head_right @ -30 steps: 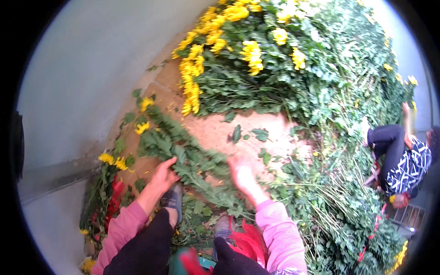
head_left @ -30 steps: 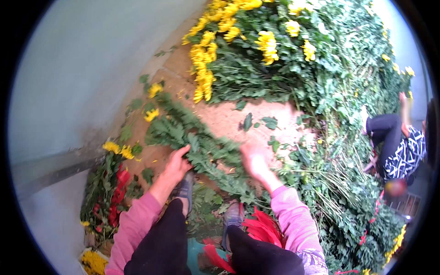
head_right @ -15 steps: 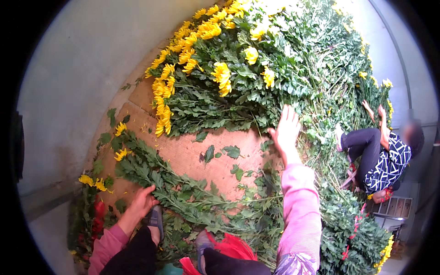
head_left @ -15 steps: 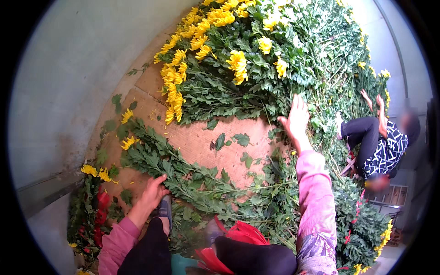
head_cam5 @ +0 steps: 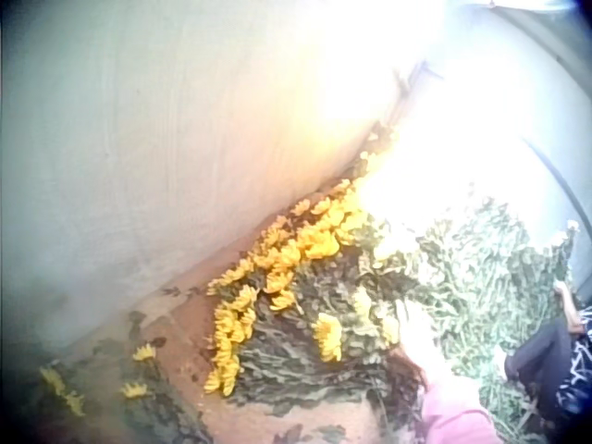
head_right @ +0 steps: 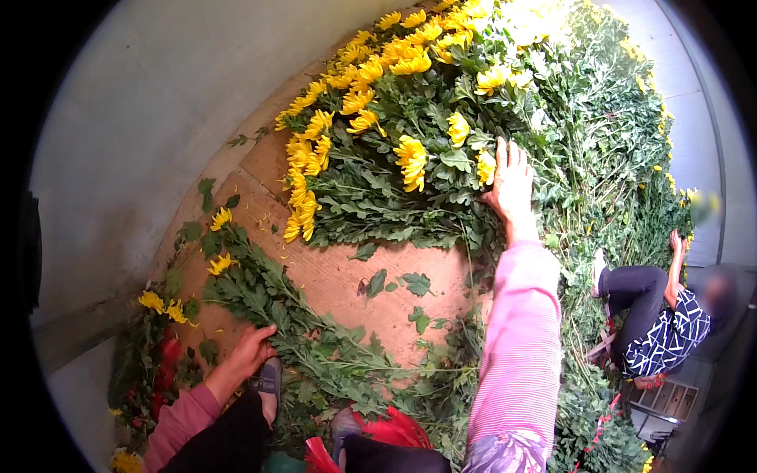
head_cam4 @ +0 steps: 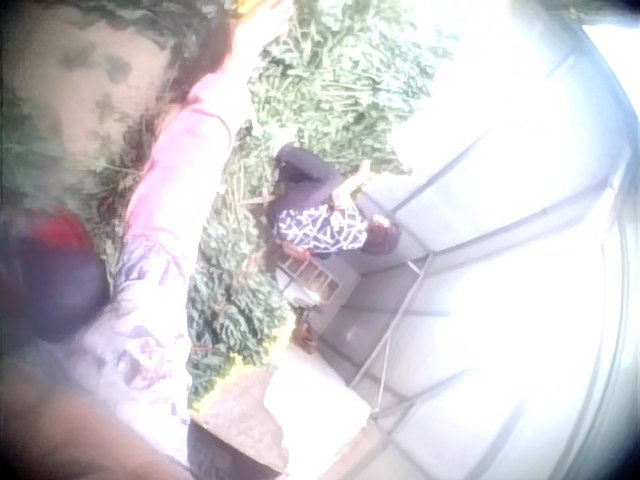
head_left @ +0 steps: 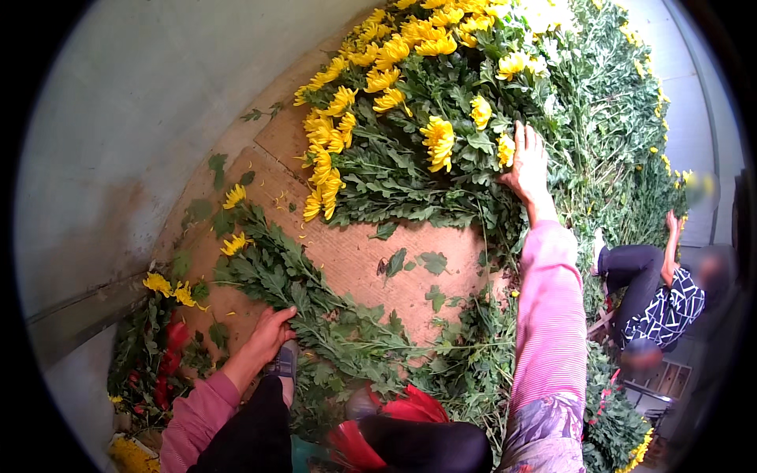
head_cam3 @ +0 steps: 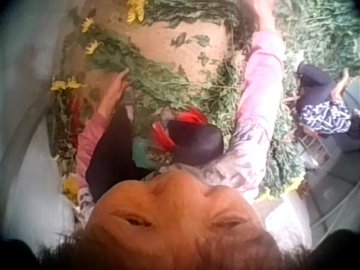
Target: The person gathers flower stems from a pile on the floor, arranges them into a bunch, and secures the bunch with a red ribbon.
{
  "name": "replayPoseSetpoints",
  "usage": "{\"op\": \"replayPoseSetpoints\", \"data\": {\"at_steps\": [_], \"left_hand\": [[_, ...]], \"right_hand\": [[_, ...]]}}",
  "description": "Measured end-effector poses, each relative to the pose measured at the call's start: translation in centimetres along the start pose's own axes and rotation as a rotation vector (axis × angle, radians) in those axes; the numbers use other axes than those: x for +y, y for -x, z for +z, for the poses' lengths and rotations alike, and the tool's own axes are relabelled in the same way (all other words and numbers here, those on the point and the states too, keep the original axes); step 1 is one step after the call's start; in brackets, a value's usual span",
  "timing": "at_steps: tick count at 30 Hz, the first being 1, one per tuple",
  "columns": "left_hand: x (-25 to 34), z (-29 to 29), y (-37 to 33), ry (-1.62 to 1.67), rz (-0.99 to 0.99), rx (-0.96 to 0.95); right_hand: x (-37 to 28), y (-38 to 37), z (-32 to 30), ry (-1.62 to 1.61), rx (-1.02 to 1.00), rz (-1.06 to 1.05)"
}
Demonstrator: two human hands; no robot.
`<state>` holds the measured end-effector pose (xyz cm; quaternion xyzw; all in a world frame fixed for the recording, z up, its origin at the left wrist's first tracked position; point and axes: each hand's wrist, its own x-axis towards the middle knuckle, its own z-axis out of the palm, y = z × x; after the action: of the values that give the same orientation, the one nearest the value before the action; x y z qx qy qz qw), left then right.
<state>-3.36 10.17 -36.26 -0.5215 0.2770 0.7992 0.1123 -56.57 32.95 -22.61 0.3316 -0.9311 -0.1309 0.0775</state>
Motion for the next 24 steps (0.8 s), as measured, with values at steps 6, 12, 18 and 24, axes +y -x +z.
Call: {"op": "replayPoseSetpoints", "data": {"at_steps": [6, 12, 18, 24], "left_hand": [[0.7, 0.0, 0.9, 0.008, 0.025, -0.108], [-0.2, -0.3, -0.3, 0.023, 0.078, -0.19], [-0.7, -0.6, -0.3, 0.029, 0.109, -0.193], [-0.4, -1.4, 1.0, 0.093, 0.156, -0.232]], "right_hand": [[-1.0, 3.1, -0.4, 0.003, 0.027, -0.121], [-0.2, 7.0, -2.2, -0.013, 0.114, -0.136], [-6.5, 11.7, -10.7, -0.042, 0.13, -0.357], [-21.2, 15.2, -14.6, -0.063, -0.018, -0.531]]}}
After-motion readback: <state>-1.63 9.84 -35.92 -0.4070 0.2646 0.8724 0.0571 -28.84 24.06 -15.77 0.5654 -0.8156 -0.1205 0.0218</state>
